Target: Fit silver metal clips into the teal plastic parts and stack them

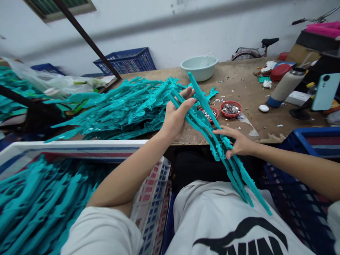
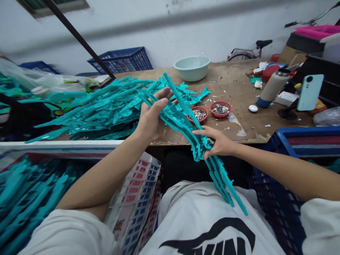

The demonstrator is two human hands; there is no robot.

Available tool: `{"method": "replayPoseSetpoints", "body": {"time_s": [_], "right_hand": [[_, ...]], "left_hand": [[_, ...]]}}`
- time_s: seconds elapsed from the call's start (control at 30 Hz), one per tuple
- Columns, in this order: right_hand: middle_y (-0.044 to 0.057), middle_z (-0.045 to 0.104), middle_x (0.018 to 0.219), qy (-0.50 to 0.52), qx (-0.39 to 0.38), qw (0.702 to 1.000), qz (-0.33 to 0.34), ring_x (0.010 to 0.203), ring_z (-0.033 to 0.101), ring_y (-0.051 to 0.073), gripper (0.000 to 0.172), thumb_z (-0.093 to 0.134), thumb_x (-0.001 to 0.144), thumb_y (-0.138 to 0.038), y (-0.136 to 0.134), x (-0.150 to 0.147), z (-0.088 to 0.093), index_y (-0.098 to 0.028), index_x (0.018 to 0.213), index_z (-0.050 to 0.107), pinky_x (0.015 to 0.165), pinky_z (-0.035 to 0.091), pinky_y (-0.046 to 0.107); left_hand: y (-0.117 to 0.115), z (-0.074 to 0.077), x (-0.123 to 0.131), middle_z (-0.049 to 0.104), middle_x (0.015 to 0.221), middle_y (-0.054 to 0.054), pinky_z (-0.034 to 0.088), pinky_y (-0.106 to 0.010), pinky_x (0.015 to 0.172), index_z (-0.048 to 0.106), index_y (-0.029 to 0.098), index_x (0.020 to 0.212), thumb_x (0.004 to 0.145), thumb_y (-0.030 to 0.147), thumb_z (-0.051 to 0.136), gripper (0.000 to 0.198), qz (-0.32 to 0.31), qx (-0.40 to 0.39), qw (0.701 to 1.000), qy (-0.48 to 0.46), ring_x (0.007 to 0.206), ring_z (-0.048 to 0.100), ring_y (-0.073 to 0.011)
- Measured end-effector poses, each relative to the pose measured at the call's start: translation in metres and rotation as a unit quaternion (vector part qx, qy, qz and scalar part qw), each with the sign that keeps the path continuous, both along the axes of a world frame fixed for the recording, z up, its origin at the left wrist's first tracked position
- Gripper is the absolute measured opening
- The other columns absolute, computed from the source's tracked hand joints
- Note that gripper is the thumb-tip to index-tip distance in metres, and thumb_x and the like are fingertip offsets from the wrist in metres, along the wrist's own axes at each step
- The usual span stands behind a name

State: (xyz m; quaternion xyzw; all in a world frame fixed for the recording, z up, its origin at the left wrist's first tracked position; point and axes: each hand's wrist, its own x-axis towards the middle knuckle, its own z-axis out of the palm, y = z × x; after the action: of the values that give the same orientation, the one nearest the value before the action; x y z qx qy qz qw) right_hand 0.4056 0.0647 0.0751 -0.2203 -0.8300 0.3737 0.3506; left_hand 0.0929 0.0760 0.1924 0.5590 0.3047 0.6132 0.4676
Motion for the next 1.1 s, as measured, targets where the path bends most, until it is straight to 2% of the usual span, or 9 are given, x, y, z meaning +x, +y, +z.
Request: {"method": "replayPoseSetpoints", "body": {"time_s": [0.17,0.37,0.5,0.73,0.93,1.1], "right_hand": [[0.024,0.07,0.19,-0.06,0.052,0.997,0.018,0.178,0.069,0.053,0.128,0.11,0.077,-0.101,0.011,0.013,-0.005,-0.039,0.185,0.081,0.147,0.057,0.07],[0.024,0.069,0.191,-0.072,0.063,0.995,0.012,0.178,0.069,0.052,0.129,0.109,0.081,-0.099,0.01,0.013,-0.01,-0.04,0.19,0.075,0.146,0.059,0.07],[0.023,0.07,0.189,-0.074,0.076,0.994,0.026,0.174,0.073,0.049,0.123,0.11,0.087,-0.094,0.01,0.014,-0.006,-0.039,0.191,0.074,0.146,0.06,0.065],[0.021,0.068,0.193,-0.103,0.1,0.99,0.01,0.177,0.071,0.048,0.112,0.111,0.094,-0.084,0.007,0.014,0.007,-0.038,0.19,0.075,0.148,0.059,0.062],[0.02,0.063,0.199,-0.114,0.116,0.987,-0.007,0.182,0.067,0.049,0.115,0.115,0.094,-0.074,0.004,0.015,0.005,-0.041,0.195,0.07,0.15,0.057,0.065],[0.018,0.066,0.196,-0.117,0.135,0.984,0.0,0.18,0.069,0.048,0.116,0.116,0.095,-0.071,0.007,0.018,0.0,-0.044,0.196,0.067,0.148,0.06,0.063]], "left_hand": [[0.006,-0.004,-0.004,0.097,0.135,-0.015,0.076,-0.065,0.13,0.091,0.024,0.129,0.087,0.083,0.111,0.075,-0.024,0.015,0.999,0.025,0.154,0.087,-0.0522],[0.009,-0.009,-0.007,0.097,0.125,-0.014,0.08,-0.064,0.122,0.091,0.025,0.129,0.085,0.086,0.111,0.078,-0.013,0.004,0.999,0.033,0.143,0.091,-0.0507],[0.007,-0.007,-0.006,0.097,0.122,-0.014,0.081,-0.063,0.121,0.091,0.025,0.122,0.086,0.087,0.11,0.074,-0.009,0.002,0.999,0.039,0.142,0.092,-0.0498],[0.01,-0.008,-0.004,0.098,0.115,-0.009,0.082,-0.056,0.116,0.092,0.025,0.114,0.08,0.089,0.111,0.075,0.009,0.01,1.0,0.028,0.128,0.096,-0.0438],[0.011,-0.011,-0.005,0.098,0.121,-0.011,0.081,-0.06,0.12,0.092,0.025,0.121,0.083,0.081,0.111,0.07,0.01,-0.001,1.0,0.021,0.139,0.094,-0.0474],[0.009,-0.011,-0.006,0.098,0.134,-0.014,0.079,-0.059,0.123,0.089,0.025,0.123,0.085,0.072,0.109,0.064,0.01,-0.018,1.0,0.013,0.148,0.09,-0.0475]]}}
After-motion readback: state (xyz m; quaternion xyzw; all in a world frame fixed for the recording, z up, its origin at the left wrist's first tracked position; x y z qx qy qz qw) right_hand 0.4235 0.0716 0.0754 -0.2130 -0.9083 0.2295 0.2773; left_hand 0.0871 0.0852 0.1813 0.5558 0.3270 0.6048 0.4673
